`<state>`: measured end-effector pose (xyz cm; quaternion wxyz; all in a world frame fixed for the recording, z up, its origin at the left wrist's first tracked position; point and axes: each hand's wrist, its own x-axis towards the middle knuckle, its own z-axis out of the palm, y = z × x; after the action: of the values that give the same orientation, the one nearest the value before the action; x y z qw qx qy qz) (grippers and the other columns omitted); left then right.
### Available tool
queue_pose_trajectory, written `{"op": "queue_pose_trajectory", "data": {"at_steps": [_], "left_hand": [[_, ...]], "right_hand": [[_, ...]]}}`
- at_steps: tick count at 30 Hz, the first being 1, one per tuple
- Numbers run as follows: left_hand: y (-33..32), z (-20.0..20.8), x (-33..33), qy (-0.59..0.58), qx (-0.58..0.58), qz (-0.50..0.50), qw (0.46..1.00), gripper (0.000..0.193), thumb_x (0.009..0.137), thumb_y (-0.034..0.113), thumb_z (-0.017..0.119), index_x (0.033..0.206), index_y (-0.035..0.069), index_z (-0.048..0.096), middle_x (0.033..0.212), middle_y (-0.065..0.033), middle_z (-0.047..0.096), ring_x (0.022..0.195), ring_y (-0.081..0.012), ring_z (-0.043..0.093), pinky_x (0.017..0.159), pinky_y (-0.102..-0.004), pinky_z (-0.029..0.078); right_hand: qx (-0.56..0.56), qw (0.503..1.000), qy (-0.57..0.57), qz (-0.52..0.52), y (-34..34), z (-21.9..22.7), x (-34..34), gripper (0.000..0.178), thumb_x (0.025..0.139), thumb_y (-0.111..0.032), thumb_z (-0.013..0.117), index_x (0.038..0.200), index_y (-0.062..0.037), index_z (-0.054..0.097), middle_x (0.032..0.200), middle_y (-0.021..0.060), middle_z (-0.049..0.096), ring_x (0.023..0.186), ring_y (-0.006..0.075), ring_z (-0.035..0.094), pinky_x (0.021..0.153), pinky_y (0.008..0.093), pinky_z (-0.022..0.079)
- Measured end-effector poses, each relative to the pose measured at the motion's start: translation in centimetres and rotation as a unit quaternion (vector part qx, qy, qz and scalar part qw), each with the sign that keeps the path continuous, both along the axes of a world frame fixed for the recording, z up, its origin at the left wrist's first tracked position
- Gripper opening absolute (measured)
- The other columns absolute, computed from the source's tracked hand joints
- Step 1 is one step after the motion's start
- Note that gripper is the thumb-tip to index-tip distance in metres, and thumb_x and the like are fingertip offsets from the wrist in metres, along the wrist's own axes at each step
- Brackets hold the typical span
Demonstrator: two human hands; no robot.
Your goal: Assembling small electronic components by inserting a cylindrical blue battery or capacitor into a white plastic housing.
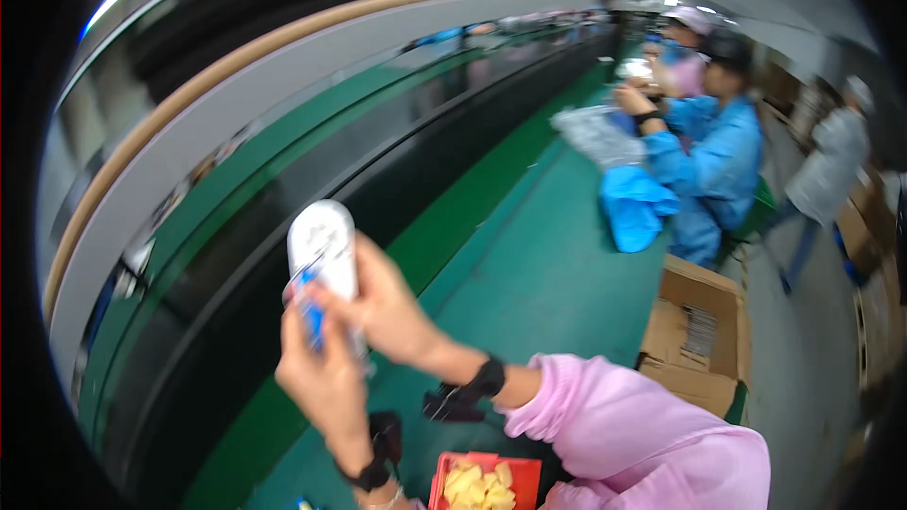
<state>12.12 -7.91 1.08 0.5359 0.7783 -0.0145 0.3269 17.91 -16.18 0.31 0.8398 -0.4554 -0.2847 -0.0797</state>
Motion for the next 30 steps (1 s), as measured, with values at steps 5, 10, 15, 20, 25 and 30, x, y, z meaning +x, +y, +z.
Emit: {"op": "queue_pose_trajectory", "data": {"at_steps": [5, 10, 15, 20, 25, 30], "left_hand": [[5.1, -1.7, 2.2, 0.075, -0.188, -0.213, 0.956, 0.035, 0.095, 0.016, 0.057, 0.123, -0.004, 0.053, 0.089, -0.0058, 0.063, 0.071, -0.0076, 0.060, 0.057, -0.0193, 0.049], [15.4, -8.4, 6.3, 0.077, -0.476, -0.104, 0.870, 0.032, 0.097, 0.026, 0.053, 0.117, 0.001, 0.058, 0.092, -0.0041, 0.061, 0.066, -0.0052, 0.057, 0.056, -0.0171, 0.050], [22.4, -14.1, 6.9, -0.050, -0.625, 0.070, 0.776, 0.033, 0.098, 0.023, 0.048, 0.114, -0.004, 0.056, 0.113, -0.0166, 0.063, 0.104, -0.0254, 0.060, 0.096, -0.0394, 0.047], [30.2, -22.4, 9.0, -0.081, -0.649, 0.029, 0.756, 0.039, 0.093, 0.024, 0.050, 0.112, -0.009, 0.055, 0.119, -0.0239, 0.059, 0.107, -0.0367, 0.059, 0.094, -0.0481, 0.049], [22.2, -18.2, 8.6, -0.086, -0.652, 0.032, 0.753, 0.041, 0.088, 0.030, 0.062, 0.108, -0.005, 0.055, 0.115, -0.0158, 0.060, 0.108, -0.0265, 0.056, 0.095, -0.0382, 0.042], [16.7, -15.3, 9.2, 0.111, -0.481, -0.257, 0.831, 0.057, 0.093, 0.048, 0.052, 0.123, 0.000, 0.050, 0.135, -0.0118, 0.048, 0.128, -0.0205, 0.037, 0.110, -0.0385, 0.016]], "right_hand": [[-0.082, 0.987, 0.070, 0.118, -2.1, 0.3, 1.0, 0.076, 0.084, -0.016, 0.074, 0.142, -0.0014, 0.028, 0.127, 0.0157, 0.053, 0.108, 0.0194, 0.058, 0.094, 0.0320, 0.048], [-0.161, 0.987, 0.018, 0.008, -5.5, 1.6, 1.0, 0.097, 0.079, -0.029, 0.079, 0.150, -0.0066, 0.017, 0.129, 0.0200, 0.053, 0.114, 0.0274, 0.055, 0.099, 0.0384, 0.044], [-0.234, 0.963, -0.021, -0.130, -7.4, 3.1, -0.2, 0.082, 0.085, -0.026, 0.071, 0.148, -0.0080, 0.022, 0.112, 0.0139, 0.063, 0.105, 0.0258, 0.060, 0.094, 0.0394, 0.045], [-0.229, 0.964, -0.020, -0.136, -7.5, 3.0, 0.1, 0.074, 0.087, -0.018, 0.068, 0.146, -0.0071, 0.025, 0.096, 0.0096, 0.068, 0.095, 0.0223, 0.064, 0.089, 0.0385, 0.047], [-0.204, 0.964, -0.048, -0.162, -7.7, 3.5, -0.5, 0.066, 0.088, -0.012, 0.065, 0.143, -0.0030, 0.030, 0.090, 0.0093, 0.068, 0.086, 0.0211, 0.065, 0.084, 0.0357, 0.049], [-0.206, 0.964, -0.053, -0.161, -7.6, 3.5, -0.6, 0.054, 0.088, -0.008, 0.064, 0.136, -0.0019, 0.041, 0.085, 0.0092, 0.067, 0.078, 0.0164, 0.063, 0.076, 0.0325, 0.050]]}}
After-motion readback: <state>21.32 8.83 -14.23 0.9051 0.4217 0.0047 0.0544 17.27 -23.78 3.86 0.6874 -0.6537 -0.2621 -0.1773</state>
